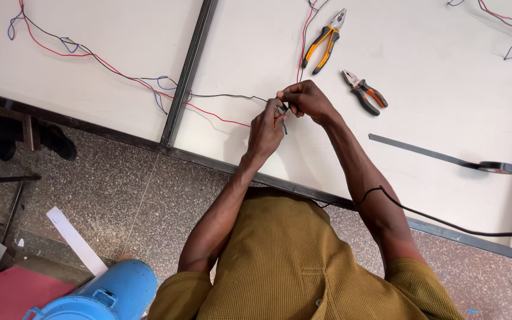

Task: The person strips the ends of several colored wires using pliers and then wraps the exposed ends with black electrical tape. They handle the wires and tape on a white table, occasionally moving a smartphone aside.

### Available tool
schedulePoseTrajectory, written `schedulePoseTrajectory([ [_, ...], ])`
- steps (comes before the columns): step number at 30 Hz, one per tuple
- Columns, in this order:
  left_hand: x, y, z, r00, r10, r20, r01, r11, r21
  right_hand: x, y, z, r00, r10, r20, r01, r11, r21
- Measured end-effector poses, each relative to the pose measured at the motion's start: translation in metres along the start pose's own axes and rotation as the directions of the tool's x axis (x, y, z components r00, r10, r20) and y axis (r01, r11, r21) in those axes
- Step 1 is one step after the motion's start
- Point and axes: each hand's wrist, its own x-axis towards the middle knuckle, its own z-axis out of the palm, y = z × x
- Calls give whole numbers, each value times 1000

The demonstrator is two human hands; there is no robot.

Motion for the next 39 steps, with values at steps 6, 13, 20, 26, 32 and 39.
schedulePoseTrajectory([
  [6, 1, -28, 14, 1000, 18, 13, -20, 995, 100, 6, 2, 3, 996, 71, 58, -68, 997, -42],
  [13, 0, -34, 8, 984, -175, -22, 172, 980, -97, -18, -8, 9, 990, 126, 59, -135, 977, 168],
  [20, 9, -55, 13, 938, -282, 203, 328, 911, -249, -56, -14, 1, 991, -131, -21, 133, 966, 220],
  [26, 17, -78, 10, 879, -283, 384, 427, 826, -369, -60, 27, -9, 986, -119, -119, 125, 991, 47],
  [32, 31, -50, -2, 853, -213, 476, 450, 762, -466, -73, 17, 1, 984, -177, 5, 176, 981, 85],
  [39, 34, -45, -6, 878, -208, 431, 419, 770, -481, -81, 15, -12, 985, -130, 113, 131, 991, 2],
])
